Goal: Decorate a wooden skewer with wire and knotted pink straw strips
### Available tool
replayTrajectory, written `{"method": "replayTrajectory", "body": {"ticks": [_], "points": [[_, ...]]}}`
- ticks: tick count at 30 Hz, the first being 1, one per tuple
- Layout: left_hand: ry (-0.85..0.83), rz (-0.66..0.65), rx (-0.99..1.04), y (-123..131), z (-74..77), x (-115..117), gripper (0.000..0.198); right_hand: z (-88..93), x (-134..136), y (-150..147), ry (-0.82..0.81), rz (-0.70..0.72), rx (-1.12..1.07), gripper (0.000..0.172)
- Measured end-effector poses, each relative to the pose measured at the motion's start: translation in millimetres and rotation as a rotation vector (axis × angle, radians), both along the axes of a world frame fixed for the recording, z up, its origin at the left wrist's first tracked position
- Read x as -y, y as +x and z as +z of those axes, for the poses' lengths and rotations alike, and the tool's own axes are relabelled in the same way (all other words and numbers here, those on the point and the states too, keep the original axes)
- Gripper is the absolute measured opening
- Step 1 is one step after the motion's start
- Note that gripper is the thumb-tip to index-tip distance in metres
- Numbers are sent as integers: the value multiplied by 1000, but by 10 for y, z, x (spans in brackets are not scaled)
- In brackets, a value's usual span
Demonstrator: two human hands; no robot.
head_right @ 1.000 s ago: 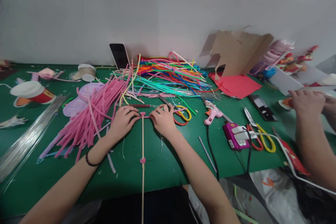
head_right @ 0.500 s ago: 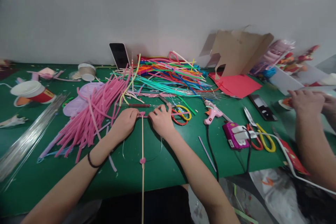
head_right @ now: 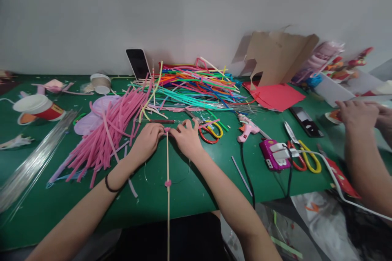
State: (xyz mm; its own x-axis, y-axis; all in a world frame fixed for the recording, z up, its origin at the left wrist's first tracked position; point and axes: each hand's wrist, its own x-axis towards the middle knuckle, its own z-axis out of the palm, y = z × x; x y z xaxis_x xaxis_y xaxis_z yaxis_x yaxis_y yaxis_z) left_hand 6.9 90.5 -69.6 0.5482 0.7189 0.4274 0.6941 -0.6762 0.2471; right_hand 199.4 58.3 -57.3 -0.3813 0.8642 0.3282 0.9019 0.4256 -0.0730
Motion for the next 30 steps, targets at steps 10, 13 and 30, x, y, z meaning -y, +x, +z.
{"method": "replayTrajectory", "body": {"ticks": [10,13,30], "points": [[-72,31,-28,16,-5,-26,21,-19,-20,-13,-8,15,-19,30],[-124,28,-1,-45,27,-59,21,-35,-30,-13,-14,10,-23,28],[-84,-20,54,-110,27,-29,22,-33,-44,-24,-49,15,-57,31]]}}
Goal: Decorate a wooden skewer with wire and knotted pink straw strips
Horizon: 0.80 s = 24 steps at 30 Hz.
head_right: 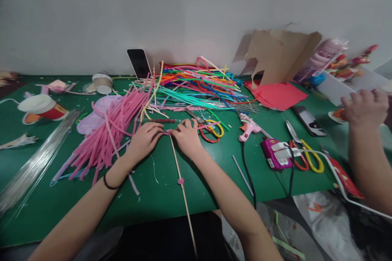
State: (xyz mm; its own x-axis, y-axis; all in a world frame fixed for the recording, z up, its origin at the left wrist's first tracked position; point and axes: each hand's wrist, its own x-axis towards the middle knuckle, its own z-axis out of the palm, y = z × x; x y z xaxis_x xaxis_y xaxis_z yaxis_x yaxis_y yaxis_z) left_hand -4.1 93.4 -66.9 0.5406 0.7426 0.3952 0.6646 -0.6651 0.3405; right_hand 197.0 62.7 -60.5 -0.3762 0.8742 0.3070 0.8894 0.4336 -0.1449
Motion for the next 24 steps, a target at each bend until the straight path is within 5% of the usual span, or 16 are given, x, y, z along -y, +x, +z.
{"method": "replayTrajectory", "body": {"ticks": [16,24], "points": [[139,32,-150,127,-25,31,24,50,-38,-101,98,22,112,22],[1,2,-47,93,-32,-17,22,37,-31,-38,123,60,125,21]]}}
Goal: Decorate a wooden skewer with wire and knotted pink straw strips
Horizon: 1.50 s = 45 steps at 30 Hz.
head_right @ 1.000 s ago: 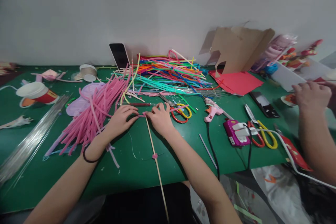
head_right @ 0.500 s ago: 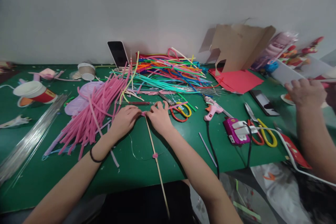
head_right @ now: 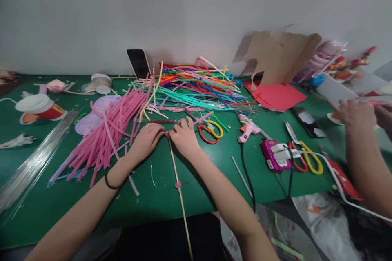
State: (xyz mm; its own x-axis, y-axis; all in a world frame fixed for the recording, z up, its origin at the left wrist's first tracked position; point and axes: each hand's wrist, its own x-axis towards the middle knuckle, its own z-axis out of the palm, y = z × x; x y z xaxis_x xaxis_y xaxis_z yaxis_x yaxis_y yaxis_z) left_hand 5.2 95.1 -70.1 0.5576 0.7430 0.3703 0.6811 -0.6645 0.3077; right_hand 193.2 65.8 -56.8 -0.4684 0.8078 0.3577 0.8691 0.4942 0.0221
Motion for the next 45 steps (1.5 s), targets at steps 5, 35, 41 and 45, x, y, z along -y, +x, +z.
{"method": "replayTrajectory", "body": {"ticks": [5,35,41,45], "points": [[-60,-38,105,-12,8,-4,20,-20,-1,-25,34,14,7,20],[-150,35,202,-16,-37,-27,18,-92,64,-189,-324,-163,-568,18],[-233,78,341,-1,6,-2,18,-123,67,-233,-292,-209,-654,17],[-388,137,508,21,19,19,32,-118,69,-219,-284,-176,-646,14]]}}
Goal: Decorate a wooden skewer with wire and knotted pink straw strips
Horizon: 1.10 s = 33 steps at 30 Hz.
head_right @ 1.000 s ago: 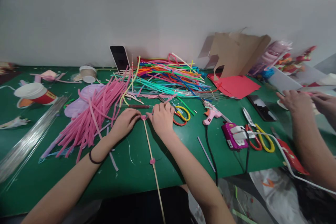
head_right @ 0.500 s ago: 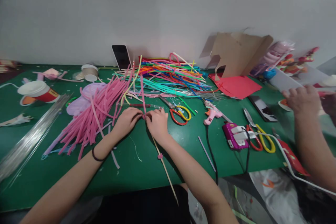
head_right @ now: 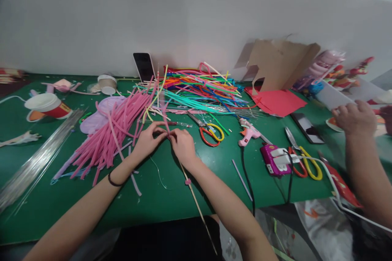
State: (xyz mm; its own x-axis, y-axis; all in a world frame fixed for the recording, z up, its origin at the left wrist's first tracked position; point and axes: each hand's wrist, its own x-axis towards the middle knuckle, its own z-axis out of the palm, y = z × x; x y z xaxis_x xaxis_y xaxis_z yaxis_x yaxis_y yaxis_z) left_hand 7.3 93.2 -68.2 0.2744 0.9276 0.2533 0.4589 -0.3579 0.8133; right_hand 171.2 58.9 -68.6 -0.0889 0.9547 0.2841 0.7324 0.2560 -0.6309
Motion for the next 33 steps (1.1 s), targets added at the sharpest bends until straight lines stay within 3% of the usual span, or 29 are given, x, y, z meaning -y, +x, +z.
{"method": "replayTrajectory", "body": {"ticks": [8,11,18,22,27,30,33], "points": [[-197,208,60,94,59,50,35,20,8,-22,-6,-27,150,19],[-210,186,64,120,87,100,31,14,16,-31,-19,-51,143,15],[-95,168,20,150,73,206,21,12,28,-27,-17,-43,92,10],[-30,151,-21,128,33,141,14,24,29,-24,-29,-22,-10,11],[75,177,-108,-22,109,31,20,7,18,-23,-36,-31,-100,14],[137,51,-312,-174,141,-12,18,-4,-8,-12,-84,-62,-215,19],[98,-63,-354,-264,109,-34,21,-3,-30,9,-128,-51,-300,12]]}}
